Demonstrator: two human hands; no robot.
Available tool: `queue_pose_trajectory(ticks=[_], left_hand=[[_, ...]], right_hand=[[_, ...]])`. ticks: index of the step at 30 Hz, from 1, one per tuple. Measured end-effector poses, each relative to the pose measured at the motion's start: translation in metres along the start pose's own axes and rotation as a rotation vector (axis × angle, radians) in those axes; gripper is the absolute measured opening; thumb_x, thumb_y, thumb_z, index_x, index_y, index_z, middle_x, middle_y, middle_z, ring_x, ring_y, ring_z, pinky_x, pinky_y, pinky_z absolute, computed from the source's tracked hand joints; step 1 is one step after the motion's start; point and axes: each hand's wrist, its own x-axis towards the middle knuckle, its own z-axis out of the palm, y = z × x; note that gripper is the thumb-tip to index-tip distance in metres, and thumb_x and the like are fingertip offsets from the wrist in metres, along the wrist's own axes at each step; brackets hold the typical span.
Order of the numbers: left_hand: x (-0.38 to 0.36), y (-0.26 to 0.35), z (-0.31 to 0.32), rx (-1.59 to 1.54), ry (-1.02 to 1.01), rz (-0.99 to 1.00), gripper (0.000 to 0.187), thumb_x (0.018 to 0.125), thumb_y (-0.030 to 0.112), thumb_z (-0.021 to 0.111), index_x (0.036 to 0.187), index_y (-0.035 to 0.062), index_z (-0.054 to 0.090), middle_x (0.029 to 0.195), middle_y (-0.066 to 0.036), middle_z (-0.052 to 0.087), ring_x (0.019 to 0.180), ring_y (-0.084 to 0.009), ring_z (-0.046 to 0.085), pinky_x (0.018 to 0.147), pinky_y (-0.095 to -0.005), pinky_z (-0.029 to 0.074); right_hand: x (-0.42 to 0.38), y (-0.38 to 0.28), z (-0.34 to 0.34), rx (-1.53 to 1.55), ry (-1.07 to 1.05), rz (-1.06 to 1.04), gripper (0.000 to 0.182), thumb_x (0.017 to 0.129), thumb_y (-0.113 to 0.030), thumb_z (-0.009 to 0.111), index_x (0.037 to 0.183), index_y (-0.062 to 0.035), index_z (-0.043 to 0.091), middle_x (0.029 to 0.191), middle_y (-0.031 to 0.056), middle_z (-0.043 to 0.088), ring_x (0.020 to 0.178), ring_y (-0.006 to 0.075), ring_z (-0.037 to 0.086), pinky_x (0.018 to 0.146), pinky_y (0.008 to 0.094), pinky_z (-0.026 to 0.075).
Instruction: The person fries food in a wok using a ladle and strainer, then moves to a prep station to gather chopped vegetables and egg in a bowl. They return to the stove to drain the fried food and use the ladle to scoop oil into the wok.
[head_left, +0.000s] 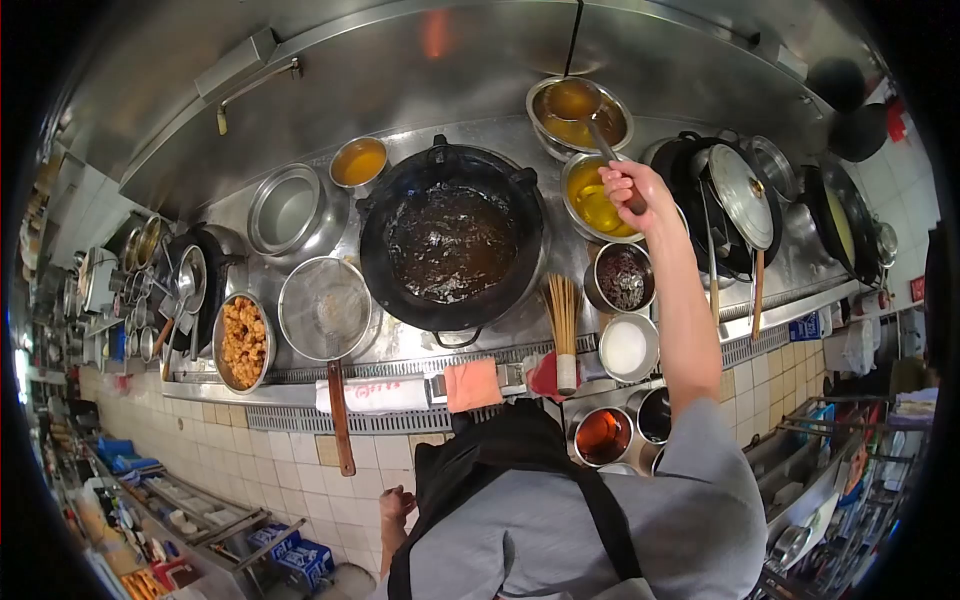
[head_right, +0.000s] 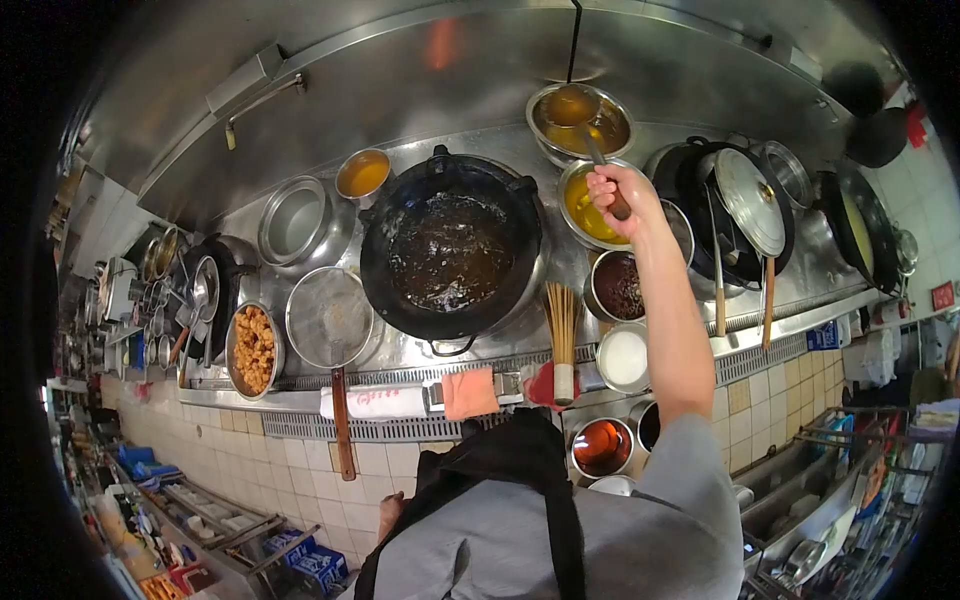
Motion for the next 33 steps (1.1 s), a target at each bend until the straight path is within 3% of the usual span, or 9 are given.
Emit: queue_pose_trajectory(ticks=[6, 9, 12, 16, 19, 21, 25, 26, 33], left_hand=[[-0.017, -0.009, 0.007, -0.169, 0.049, -0.119, 0.036, 0.102, 0.018, 0.058, 0.128, -0.0058, 0.052, 0.092, -0.019, 0.068, 0.073, -0.0273, 0.068, 0.060, -0.0397, 0.059], [-0.038, -0.012, 0.015, -0.022, 0.040, -0.055, 0.035, 0.101, 0.017, 0.059, 0.127, -0.0053, 0.054, 0.091, -0.017, 0.068, 0.071, -0.0246, 0.067, 0.056, -0.0375, 0.056], [-0.028, -0.042, 0.006, 0.217, -0.087, 0.080, 0.033, 0.100, 0.017, 0.060, 0.125, -0.0039, 0.057, 0.088, -0.014, 0.069, 0.069, -0.0217, 0.067, 0.053, -0.0356, 0.052], [0.005, -0.072, -0.011, 0.338, -0.192, 0.308, 0.029, 0.100, 0.018, 0.060, 0.121, -0.0021, 0.061, 0.085, -0.012, 0.069, 0.068, -0.0209, 0.067, 0.051, -0.0348, 0.050], [0.027, -0.070, -0.024, 0.399, -0.144, 0.387, 0.029, 0.100, 0.018, 0.059, 0.120, -0.0027, 0.059, 0.086, -0.014, 0.069, 0.070, -0.0238, 0.068, 0.055, -0.0363, 0.054], [0.045, -0.074, -0.041, 0.177, -0.093, 0.257, 0.029, 0.100, 0.018, 0.059, 0.120, -0.0037, 0.058, 0.087, -0.015, 0.068, 0.072, -0.0263, 0.069, 0.058, -0.0385, 0.058], [0.040, -0.053, -0.058, -0.257, -0.029, -0.073, 0.029, 0.102, 0.017, 0.057, 0.120, -0.0057, 0.054, 0.089, -0.020, 0.068, 0.073, -0.0303, 0.070, 0.062, -0.0430, 0.062], [0.042, -0.056, -0.064, -0.252, -0.035, -0.083, 0.028, 0.102, 0.016, 0.057, 0.120, -0.0056, 0.054, 0.089, -0.020, 0.068, 0.073, -0.0303, 0.070, 0.062, -0.0427, 0.062], [0.044, -0.101, -0.091, -0.198, -0.068, -0.173, 0.026, 0.103, 0.016, 0.056, 0.117, -0.0057, 0.057, 0.089, -0.021, 0.069, 0.069, -0.0276, 0.068, 0.060, -0.0404, 0.062]], right_hand=[[0.075, -0.003, -0.048, -1.509, 0.452, -0.198, 0.025, 0.091, -0.011, 0.061, 0.103, 0.0109, 0.058, 0.084, 0.0245, 0.071, 0.072, 0.0318, 0.073, 0.059, 0.0438, 0.055], [0.066, 0.039, -0.071, -1.936, 0.789, -0.785, 0.028, 0.092, -0.010, 0.063, 0.108, 0.0113, 0.057, 0.084, 0.0263, 0.071, 0.079, 0.0396, 0.073, 0.071, 0.0468, 0.057], [0.047, 0.085, -0.057, -1.519, 0.558, -0.735, 0.034, 0.095, -0.013, 0.064, 0.122, 0.0037, 0.051, 0.091, 0.0247, 0.070, 0.073, 0.0378, 0.070, 0.070, 0.0447, 0.057], [-0.042, 0.143, 0.013, -0.240, 0.057, -0.225, 0.020, 0.102, -0.015, 0.061, 0.119, -0.0065, 0.054, 0.075, -0.0002, 0.051, 0.054, 0.0062, 0.047, 0.041, 0.0227, 0.037], [-0.063, 0.167, 0.007, -0.101, -0.062, 0.058, 0.016, 0.101, -0.014, 0.062, 0.113, -0.0063, 0.055, 0.076, 0.0012, 0.055, 0.053, 0.0088, 0.050, 0.040, 0.0255, 0.039], [-0.081, 0.212, 0.014, -0.623, 0.076, 0.032, 0.012, 0.101, -0.015, 0.062, 0.107, -0.0059, 0.058, 0.075, 0.0005, 0.053, 0.055, 0.0069, 0.050, 0.039, 0.0231, 0.037], [-0.094, 0.265, 0.008, -1.656, 0.257, -0.416, 0.037, 0.096, -0.018, 0.064, 0.123, 0.0064, 0.060, 0.097, 0.0232, 0.073, 0.093, 0.0362, 0.073, 0.080, 0.0453, 0.057], [-0.101, 0.267, 0.009, -1.530, 0.264, -0.155, 0.052, 0.094, -0.018, 0.065, 0.136, 0.0100, 0.054, 0.113, 0.0317, 0.071, 0.116, 0.0458, 0.066, 0.102, 0.0479, 0.047], [-0.123, 0.309, 0.028, -0.794, 0.174, 0.111, 0.015, 0.101, -0.013, 0.060, 0.108, -0.0019, 0.053, 0.070, 0.0013, 0.053, 0.053, 0.0094, 0.052, 0.040, 0.0261, 0.038]])
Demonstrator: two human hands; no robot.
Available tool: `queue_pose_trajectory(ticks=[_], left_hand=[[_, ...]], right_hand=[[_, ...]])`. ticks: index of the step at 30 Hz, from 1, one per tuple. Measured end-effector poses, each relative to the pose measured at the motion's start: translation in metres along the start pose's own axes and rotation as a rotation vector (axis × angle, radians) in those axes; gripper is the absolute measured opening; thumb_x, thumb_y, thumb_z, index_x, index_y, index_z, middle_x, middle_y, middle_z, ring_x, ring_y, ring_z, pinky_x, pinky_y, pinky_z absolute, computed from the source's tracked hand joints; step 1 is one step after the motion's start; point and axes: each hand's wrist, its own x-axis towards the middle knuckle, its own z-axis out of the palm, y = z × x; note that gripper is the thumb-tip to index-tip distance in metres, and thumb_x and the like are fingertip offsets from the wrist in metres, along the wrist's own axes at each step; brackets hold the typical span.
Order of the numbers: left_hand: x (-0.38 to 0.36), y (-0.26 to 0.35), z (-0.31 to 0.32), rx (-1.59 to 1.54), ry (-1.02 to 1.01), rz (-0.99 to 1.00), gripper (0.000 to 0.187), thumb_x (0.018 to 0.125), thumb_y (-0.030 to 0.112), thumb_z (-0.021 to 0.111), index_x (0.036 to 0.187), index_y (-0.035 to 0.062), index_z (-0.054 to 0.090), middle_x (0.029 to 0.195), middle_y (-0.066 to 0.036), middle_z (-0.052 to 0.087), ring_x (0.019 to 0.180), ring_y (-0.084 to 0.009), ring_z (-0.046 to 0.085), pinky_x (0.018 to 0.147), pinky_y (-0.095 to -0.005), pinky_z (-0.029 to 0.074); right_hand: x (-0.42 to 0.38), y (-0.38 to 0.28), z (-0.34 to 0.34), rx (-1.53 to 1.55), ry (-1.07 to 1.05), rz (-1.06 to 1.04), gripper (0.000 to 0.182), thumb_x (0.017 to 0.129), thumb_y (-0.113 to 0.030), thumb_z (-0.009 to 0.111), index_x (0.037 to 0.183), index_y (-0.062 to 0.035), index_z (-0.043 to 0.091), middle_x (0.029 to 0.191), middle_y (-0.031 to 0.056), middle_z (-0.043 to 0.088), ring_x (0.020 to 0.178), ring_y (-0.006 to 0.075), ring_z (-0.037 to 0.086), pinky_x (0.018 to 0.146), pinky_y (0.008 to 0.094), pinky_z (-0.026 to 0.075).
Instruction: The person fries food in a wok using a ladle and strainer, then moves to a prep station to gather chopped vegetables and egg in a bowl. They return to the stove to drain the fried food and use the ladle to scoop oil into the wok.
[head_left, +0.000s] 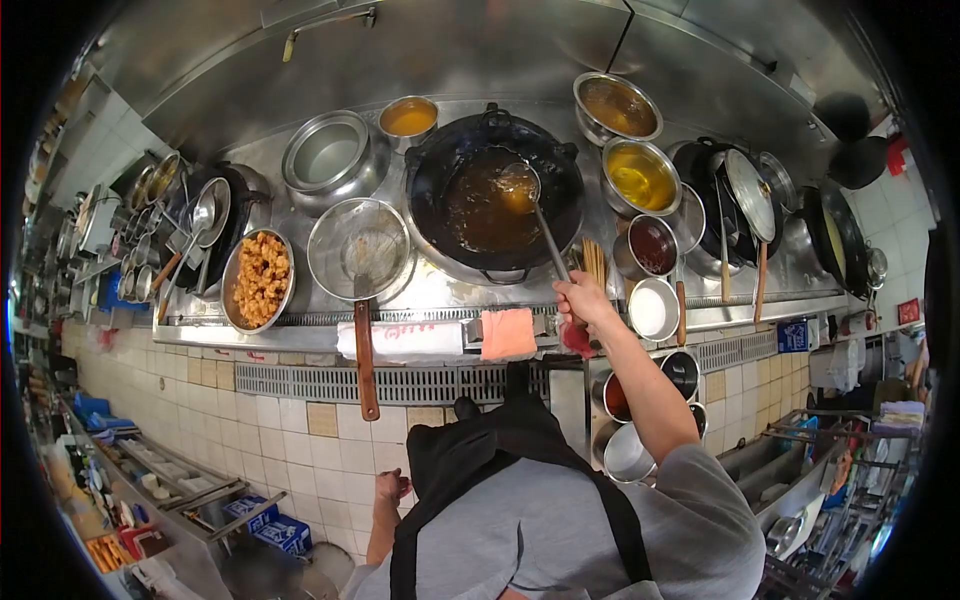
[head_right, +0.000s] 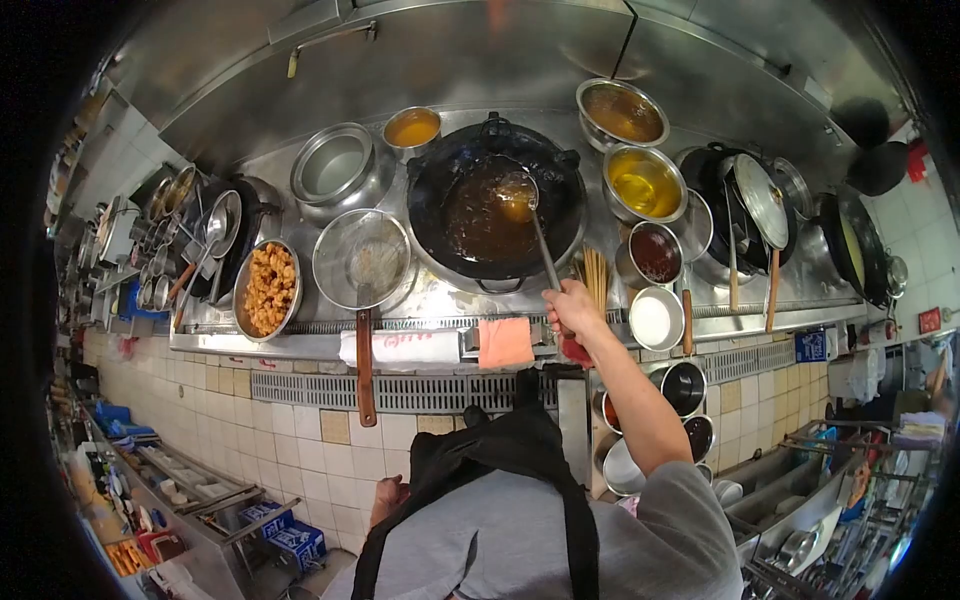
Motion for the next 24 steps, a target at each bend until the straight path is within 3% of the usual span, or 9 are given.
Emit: queue_pose_trajectory(ticks=[1, 6, 8, 10, 12, 14, 20, 23, 24], left_hand=[[0.001, -0.006, -0.002, 0.079, 0.016, 0.002, 0.024, 0.103, 0.016, 0.057, 0.112, -0.0049, 0.061, 0.086, -0.018, 0.069, 0.065, -0.0253, 0.066, 0.057, -0.0389, 0.061], [-0.005, -0.031, -0.015, 0.487, -0.065, 0.435, 0.014, 0.097, 0.012, 0.061, 0.091, -0.0002, 0.061, 0.075, -0.013, 0.066, 0.061, -0.0226, 0.064, 0.054, -0.0347, 0.057], [-0.040, -0.013, -0.003, 0.575, 0.001, 0.443, 0.009, 0.095, 0.006, 0.061, 0.088, 0.0004, 0.059, 0.072, -0.013, 0.064, 0.059, -0.0222, 0.063, 0.053, -0.0326, 0.055], [0.017, -0.048, -0.012, 0.287, -0.020, 0.455, 0.010, 0.093, 0.003, 0.061, 0.084, 0.0012, 0.057, 0.071, -0.012, 0.064, 0.058, -0.0210, 0.062, 0.050, -0.0308, 0.052], [0.027, -0.045, -0.005, 0.212, 0.003, 0.386, 0.011, 0.092, 0.001, 0.060, 0.082, 0.0016, 0.057, 0.070, -0.012, 0.064, 0.057, -0.0207, 0.062, 0.048, -0.0306, 0.050], [-0.003, -0.011, 0.015, 0.348, 0.072, 0.237, 0.011, 0.092, 0.001, 0.059, 0.081, 0.0016, 0.058, 0.069, -0.013, 0.064, 0.057, -0.0211, 0.062, 0.047, -0.0321, 0.049], [0.005, 0.017, 0.027, 1.505, 0.080, 0.811, 0.009, 0.095, 0.001, 0.050, 0.095, -0.0027, 0.058, 0.073, -0.019, 0.065, 0.059, -0.0293, 0.067, 0.051, -0.0408, 0.053], [0.008, 0.021, 0.061, -0.105, 0.133, 0.244, 0.013, 0.097, 0.008, 0.050, 0.102, -0.0030, 0.056, 0.088, -0.021, 0.067, 0.064, -0.0347, 0.069, 0.055, -0.0435, 0.055], [0.021, 0.014, 0.057, 0.022, 0.109, 0.337, 0.015, 0.097, 0.010, 0.050, 0.103, -0.0027, 0.055, 0.092, -0.022, 0.067, 0.065, -0.0356, 0.069, 0.056, -0.0442, 0.055]], right_hand=[[-0.003, -0.002, 0.005, 0.100, -0.030, 0.040, 0.014, 0.101, -0.012, 0.060, 0.108, -0.0022, 0.053, 0.071, 0.0008, 0.052, 0.053, 0.0084, 0.050, 0.040, 0.0246, 0.037], [-0.006, -0.030, 0.009, 0.711, -0.288, 0.329, 0.014, 0.099, -0.009, 0.060, 0.104, 0.0022, 0.053, 0.073, 0.0005, 0.051, 0.054, 0.0059, 0.049, 0.041, 0.0186, 0.037], [-0.002, -0.043, 0.003, 0.904, -0.349, 0.430, 0.020, 0.099, -0.007, 0.059, 0.111, 0.0061, 0.050, 0.072, 0.0002, 0.048, 0.054, 0.0053, 0.048, 0.041, 0.0166, 0.037], [0.001, -0.054, -0.004, 1.033, -0.401, 0.485, 0.028, 0.098, -0.005, 0.059, 0.118, 0.0096, 0.047, 0.072, 0.0001, 0.046, 0.054, 0.0052, 0.048, 0.041, 0.0155, 0.038], [0.004, -0.065, -0.013, 1.099, -0.445, 0.495, 0.036, 0.098, -0.005, 0.059, 0.125, 0.0126, 0.042, 0.072, 0.0005, 0.045, 0.054, 0.0055, 0.048, 0.041, 0.0154, 0.039], [0.007, -0.078, -0.026, 1.163, -0.487, 0.482, 0.040, 0.099, -0.006, 0.058, 0.128, 0.0153, 0.040, 0.078, 0.0031, 0.047, 0.054, 0.0061, 0.048, 0.040, 0.0162, 0.040], [0.018, -0.131, -0.085, 1.290, -0.612, 0.345, 0.039, 0.102, -0.007, 0.054, 0.129, 0.0166, 0.039, 0.082, 0.0056, 0.047, 0.054, 0.0074, 0.047, 0.040, 0.0180, 0.042], [0.033, -0.159, -0.128, 1.281, -0.602, 0.243, 0.038, 0.103, -0.007, 0.054, 0.129, 0.0168, 0.041, 0.083, 0.0068, 0.050, 0.055, 0.0074, 0.048, 0.039, 0.0179, 0.042], [0.041, -0.167, -0.143, 1.278, -0.599, 0.216, 0.037, 0.102, -0.007, 0.054, 0.128, 0.0167, 0.042, 0.083, 0.0071, 0.050, 0.055, 0.0074, 0.048, 0.040, 0.0178, 0.043]])
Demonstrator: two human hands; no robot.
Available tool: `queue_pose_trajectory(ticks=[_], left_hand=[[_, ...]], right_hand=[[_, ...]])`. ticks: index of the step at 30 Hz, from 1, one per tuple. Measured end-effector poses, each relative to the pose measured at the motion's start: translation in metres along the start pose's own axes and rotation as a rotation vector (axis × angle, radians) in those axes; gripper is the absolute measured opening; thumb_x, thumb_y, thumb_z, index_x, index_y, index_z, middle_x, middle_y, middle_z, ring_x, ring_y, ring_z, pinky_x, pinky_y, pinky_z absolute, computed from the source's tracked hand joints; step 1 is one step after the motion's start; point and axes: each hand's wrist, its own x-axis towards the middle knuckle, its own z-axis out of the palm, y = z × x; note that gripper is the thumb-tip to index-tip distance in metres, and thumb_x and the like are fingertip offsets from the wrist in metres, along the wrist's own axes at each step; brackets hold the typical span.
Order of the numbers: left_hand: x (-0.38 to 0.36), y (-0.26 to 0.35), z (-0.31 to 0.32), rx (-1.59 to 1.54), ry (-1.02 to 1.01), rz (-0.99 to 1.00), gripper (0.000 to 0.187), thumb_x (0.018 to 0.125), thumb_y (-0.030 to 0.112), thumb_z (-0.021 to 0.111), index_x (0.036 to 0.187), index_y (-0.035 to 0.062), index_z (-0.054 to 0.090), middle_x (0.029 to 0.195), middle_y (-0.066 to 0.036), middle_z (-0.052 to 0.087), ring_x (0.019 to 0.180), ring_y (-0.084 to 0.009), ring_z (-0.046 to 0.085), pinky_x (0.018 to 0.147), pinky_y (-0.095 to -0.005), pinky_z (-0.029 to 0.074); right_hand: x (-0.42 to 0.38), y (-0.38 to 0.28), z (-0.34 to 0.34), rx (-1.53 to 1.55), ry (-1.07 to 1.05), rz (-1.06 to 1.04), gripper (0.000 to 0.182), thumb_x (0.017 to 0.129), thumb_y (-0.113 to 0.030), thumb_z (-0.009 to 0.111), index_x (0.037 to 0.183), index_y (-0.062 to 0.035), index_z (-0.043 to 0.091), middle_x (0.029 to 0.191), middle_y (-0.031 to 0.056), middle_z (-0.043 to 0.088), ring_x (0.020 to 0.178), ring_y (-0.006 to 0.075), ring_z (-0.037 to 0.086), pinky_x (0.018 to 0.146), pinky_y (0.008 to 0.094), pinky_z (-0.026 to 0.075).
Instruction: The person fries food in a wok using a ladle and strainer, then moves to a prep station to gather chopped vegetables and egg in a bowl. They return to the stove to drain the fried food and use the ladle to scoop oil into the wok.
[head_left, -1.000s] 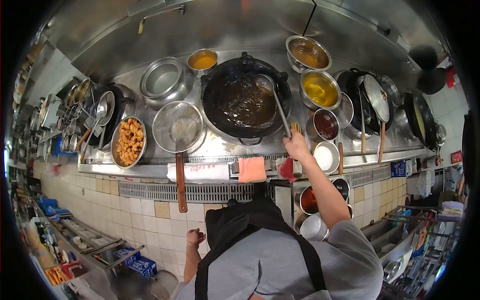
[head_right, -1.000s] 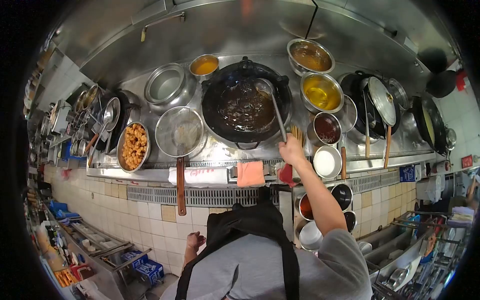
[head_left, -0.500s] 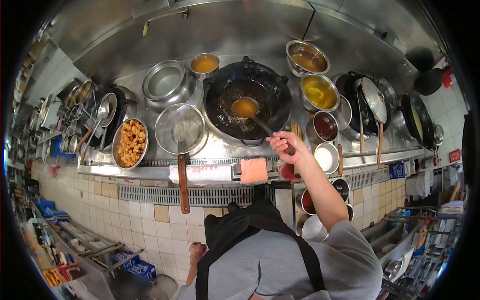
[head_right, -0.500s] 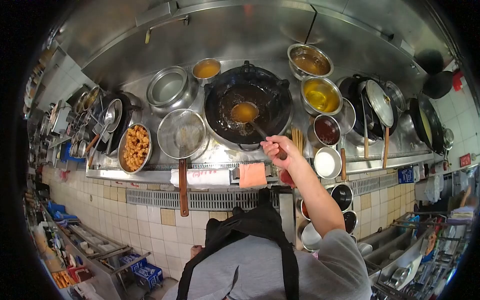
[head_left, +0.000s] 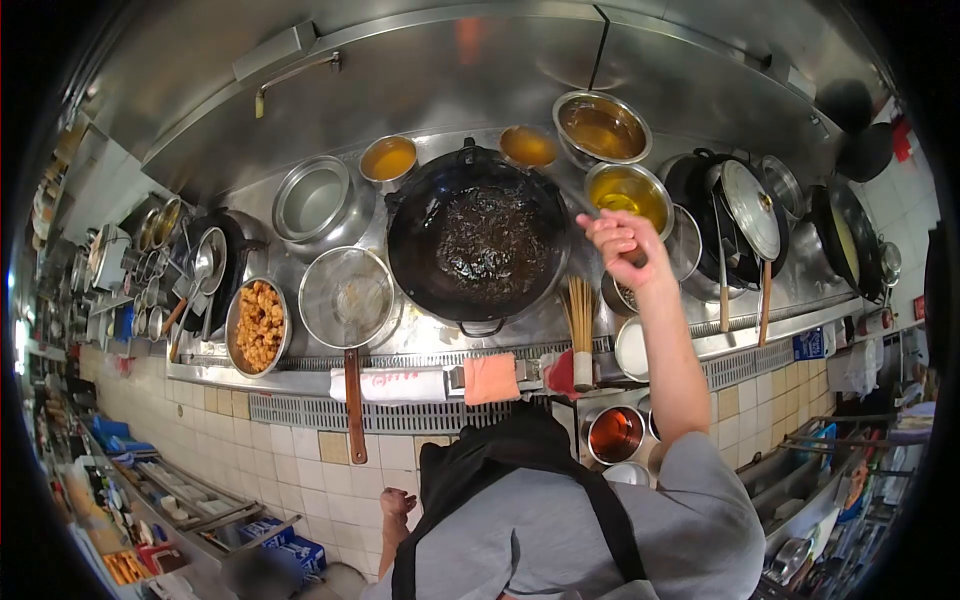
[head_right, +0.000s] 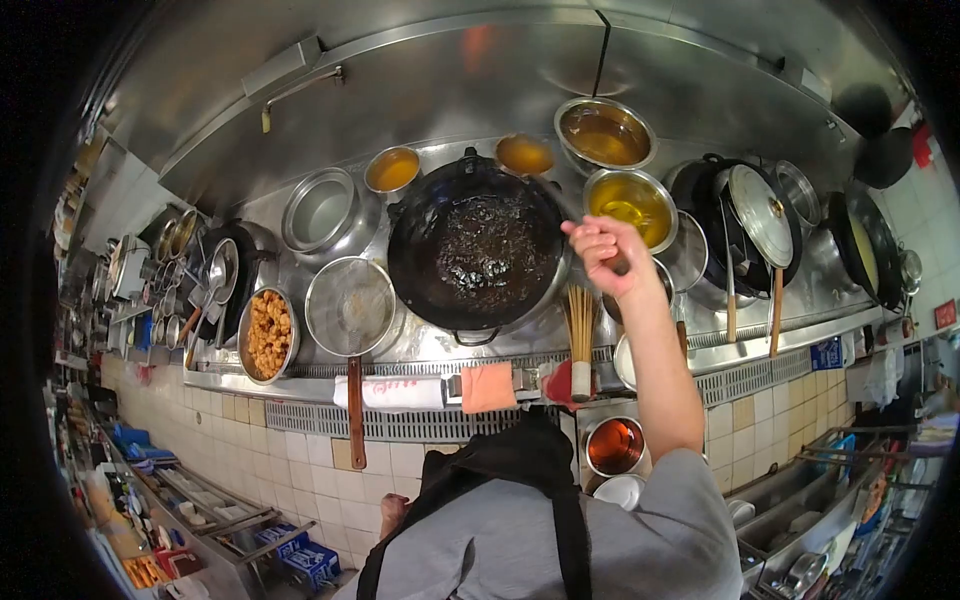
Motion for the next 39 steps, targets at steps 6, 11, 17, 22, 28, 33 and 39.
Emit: queue_pose_trajectory(ticks=[6, 11, 17, 22, 28, 33, 39], left_hand=[[-0.051, 0.058, 0.035, 0.182, 0.094, -0.080, 0.026, 0.100, 0.021, 0.050, 0.110, -0.0027, 0.053, 0.103, -0.023, 0.065, 0.073, -0.0361, 0.069, 0.055, -0.0447, 0.055], [-0.086, 0.081, 0.051, 0.198, 0.106, -0.220, 0.038, 0.103, 0.029, 0.053, 0.112, -0.0074, 0.055, 0.100, -0.022, 0.066, 0.068, -0.0311, 0.067, 0.051, -0.0403, 0.053], [-0.072, 0.012, 0.019, 0.396, -0.158, 0.023, 0.035, 0.103, 0.028, 0.058, 0.111, -0.0058, 0.060, 0.087, -0.016, 0.067, 0.063, -0.0253, 0.064, 0.048, -0.0377, 0.050], [-0.054, -0.016, -0.003, 0.963, -0.303, 0.500, 0.024, 0.100, 0.021, 0.061, 0.109, -0.0004, 0.063, 0.081, -0.012, 0.067, 0.061, -0.0221, 0.062, 0.047, -0.0354, 0.047], [-0.039, 0.009, -0.009, 0.380, -0.213, -0.006, 0.024, 0.100, 0.021, 0.060, 0.113, 0.0006, 0.059, 0.088, -0.013, 0.067, 0.077, -0.0243, 0.067, 0.061, -0.0364, 0.054], [-0.033, 0.013, -0.031, -0.097, -0.068, -0.256, 0.026, 0.101, 0.021, 0.057, 0.113, -0.0024, 0.054, 0.099, -0.018, 0.066, 0.078, -0.0267, 0.068, 0.063, -0.0377, 0.058], [-0.017, -0.049, -0.072, 0.341, -0.216, 0.042, 0.017, 0.100, 0.017, 0.057, 0.096, 0.0004, 0.059, 0.078, -0.014, 0.064, 0.064, -0.0242, 0.065, 0.052, -0.0357, 0.053]], right_hand=[[0.028, -0.105, -0.004, -0.312, 0.167, -0.265, 0.020, 0.100, -0.006, 0.056, 0.111, 0.0106, 0.054, 0.073, 0.0022, 0.052, 0.052, 0.0088, 0.048, 0.041, 0.0203, 0.040], [0.085, -0.166, -0.042, -1.474, 0.777, -0.535, 0.018, 0.096, -0.011, 0.058, 0.098, 0.0071, 0.060, 0.067, 0.0090, 0.061, 0.055, 0.0168, 0.061, 0.043, 0.0323, 0.046], [0.085, -0.136, -0.111, -2.441, 1.142, -1.282, 0.038, 0.096, -0.013, 0.060, 0.123, 0.0100, 0.046, 0.074, 0.0172, 0.065, 0.060, 0.0259, 0.068, 0.047, 0.0409, 0.052], [0.042, 0.021, -0.050, -0.855, 0.300, -0.700, 0.025, 0.101, -0.017, 0.062, 0.118, -0.0014, 0.053, 0.067, -0.0005, 0.051, 0.050, 0.0095, 0.048, 0.040, 0.0251, 0.037], [0.032, 0.092, -0.077, -1.105, 0.443, -0.287, 0.014, 0.100, -0.013, 0.062, 0.107, -0.0036, 0.056, 0.069, -0.0002, 0.053, 0.049, 0.0075, 0.046, 0.038, 0.0243, 0.034], [0.044, 0.139, -0.171, -2.232, 0.565, -0.789, 0.021, 0.097, -0.016, 0.063, 0.108, -0.0001, 0.056, 0.073, 0.0075, 0.057, 0.051, 0.0147, 0.056, 0.040, 0.0330, 0.043], [0.015, 0.195, -0.130, -1.269, 0.607, -0.239, 0.010, 0.098, -0.011, 0.062, 0.094, -0.0058, 0.054, 0.072, 0.0008, 0.053, 0.051, 0.0083, 0.049, 0.040, 0.0246, 0.038]])
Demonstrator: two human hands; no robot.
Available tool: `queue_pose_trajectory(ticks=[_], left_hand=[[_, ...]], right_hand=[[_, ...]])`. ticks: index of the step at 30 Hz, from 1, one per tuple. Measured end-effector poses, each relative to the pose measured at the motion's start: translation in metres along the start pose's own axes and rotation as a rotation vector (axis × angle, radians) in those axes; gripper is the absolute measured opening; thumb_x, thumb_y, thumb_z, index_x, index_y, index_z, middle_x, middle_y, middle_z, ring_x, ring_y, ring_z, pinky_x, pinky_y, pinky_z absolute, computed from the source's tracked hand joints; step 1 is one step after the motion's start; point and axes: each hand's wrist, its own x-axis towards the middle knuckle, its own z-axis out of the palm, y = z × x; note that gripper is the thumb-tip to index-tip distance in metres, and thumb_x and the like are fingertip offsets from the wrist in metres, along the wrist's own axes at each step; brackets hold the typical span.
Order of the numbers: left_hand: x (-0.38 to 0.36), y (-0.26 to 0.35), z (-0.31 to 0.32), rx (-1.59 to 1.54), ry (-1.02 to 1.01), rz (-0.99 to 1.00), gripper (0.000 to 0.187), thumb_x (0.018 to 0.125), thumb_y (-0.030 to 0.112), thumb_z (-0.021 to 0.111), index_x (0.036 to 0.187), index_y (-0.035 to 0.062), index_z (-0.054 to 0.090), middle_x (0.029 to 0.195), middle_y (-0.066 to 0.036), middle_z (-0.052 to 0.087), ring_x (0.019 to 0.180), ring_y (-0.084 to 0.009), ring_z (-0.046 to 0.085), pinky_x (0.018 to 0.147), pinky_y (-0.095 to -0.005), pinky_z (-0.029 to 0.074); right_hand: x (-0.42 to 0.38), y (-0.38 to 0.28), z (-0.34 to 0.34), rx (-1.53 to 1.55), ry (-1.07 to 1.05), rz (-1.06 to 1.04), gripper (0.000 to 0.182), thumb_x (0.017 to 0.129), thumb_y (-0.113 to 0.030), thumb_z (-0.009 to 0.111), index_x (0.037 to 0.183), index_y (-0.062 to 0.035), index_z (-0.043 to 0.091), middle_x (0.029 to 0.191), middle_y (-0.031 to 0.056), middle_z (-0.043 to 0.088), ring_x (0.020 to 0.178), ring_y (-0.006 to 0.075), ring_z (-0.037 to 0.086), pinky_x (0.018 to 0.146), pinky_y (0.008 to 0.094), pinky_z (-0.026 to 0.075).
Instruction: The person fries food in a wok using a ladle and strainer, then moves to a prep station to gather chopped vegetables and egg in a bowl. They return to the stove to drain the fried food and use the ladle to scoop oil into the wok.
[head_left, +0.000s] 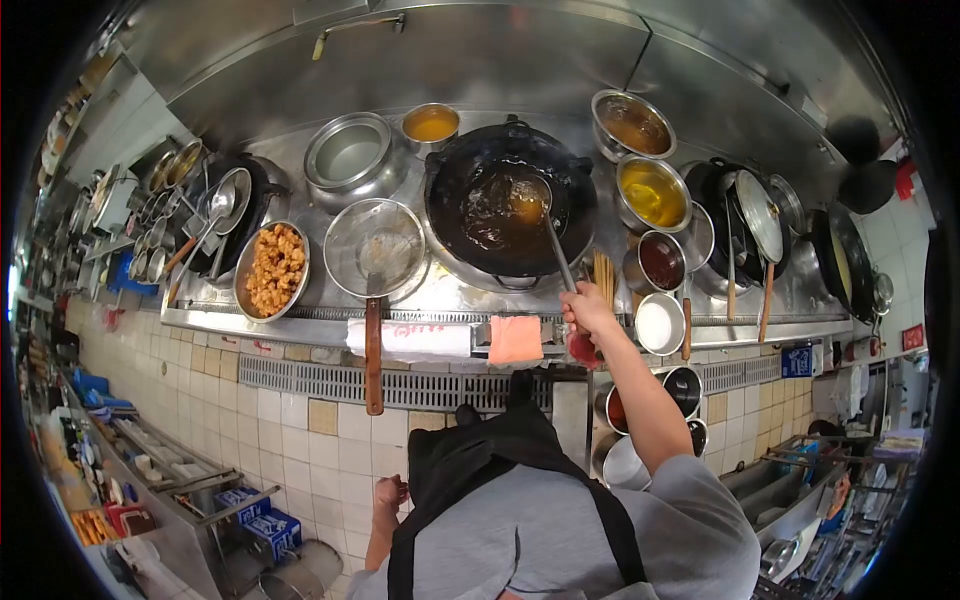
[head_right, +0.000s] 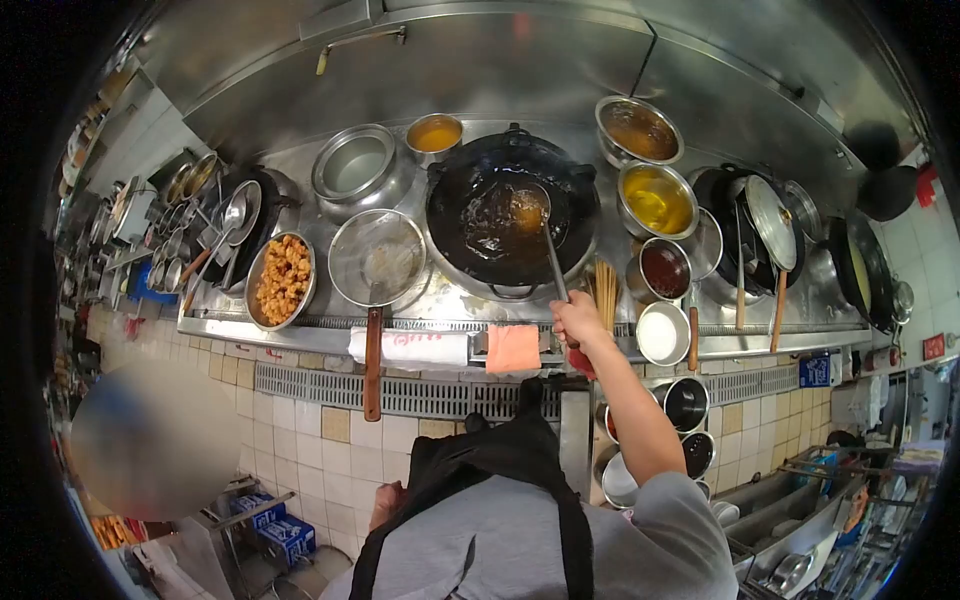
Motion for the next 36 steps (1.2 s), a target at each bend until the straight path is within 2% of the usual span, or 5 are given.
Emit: queue_pose_trajectory(ticks=[3, 8, 21, 33, 36], left_hand=[[-0.004, -0.038, -0.011, 0.304, -0.098, 0.371, 0.017, 0.099, 0.014, 0.057, 0.089, -0.0001, 0.058, 0.069, -0.013, 0.062, 0.055, -0.0246, 0.062, 0.044, -0.0368, 0.049], [-0.022, -0.021, 0.020, -0.474, 0.211, -0.403, 0.020, 0.099, 0.013, 0.060, 0.088, -0.0039, 0.058, 0.073, -0.018, 0.064, 0.059, -0.0294, 0.068, 0.050, -0.0391, 0.061], [-0.020, 0.071, 0.069, -0.554, 0.225, -0.280, 0.024, 0.099, 0.013, 0.061, 0.087, -0.0084, 0.062, 0.071, -0.017, 0.064, 0.059, -0.0298, 0.069, 0.051, -0.0403, 0.061], [-0.048, 0.094, 0.129, -0.482, 0.296, -0.316, 0.025, 0.098, 0.013, 0.063, 0.085, -0.0076, 0.065, 0.072, -0.015, 0.065, 0.055, -0.0258, 0.064, 0.049, -0.0394, 0.057], [-0.056, 0.086, 0.136, -0.424, 0.283, -0.322, 0.026, 0.098, 0.014, 0.064, 0.082, -0.0062, 0.066, 0.070, -0.014, 0.064, 0.053, -0.0247, 0.062, 0.048, -0.0394, 0.056]], right_hand=[[0.004, -0.005, 0.000, 0.459, -0.211, 0.216, 0.014, 0.098, -0.010, 0.064, 0.091, -0.0072, 0.052, 0.071, -0.0022, 0.051, 0.050, 0.0043, 0.043, 0.038, 0.0214, 0.033], [0.016, -0.025, -0.019, 0.976, -0.499, 0.479, 0.032, 0.099, -0.007, 0.061, 0.122, 0.0115, 0.049, 0.073, -0.0010, 0.049, 0.048, 0.0035, 0.040, 0.038, 0.0185, 0.030], [0.065, -0.153, -0.124, 1.239, -0.777, 0.316, 0.045, 0.108, -0.014, 0.047, 0.133, 0.0223, 0.041, 0.085, 0.0088, 0.051, 0.059, 0.0117, 0.049, 0.045, 0.0231, 0.043], [0.260, -0.212, -0.250, 0.079, 0.162, -0.238, 0.014, 0.098, -0.014, 0.055, 0.086, -0.0071, 0.056, 0.069, 0.0013, 0.055, 0.049, 0.0092, 0.048, 0.040, 0.0256, 0.040], [0.307, -0.171, -0.285, -0.752, 0.526, -0.616, 0.018, 0.093, -0.010, 0.055, 0.084, 0.0033, 0.062, 0.082, 0.0228, 0.067, 0.070, 0.0392, 0.065, 0.062, 0.0465, 0.052]])
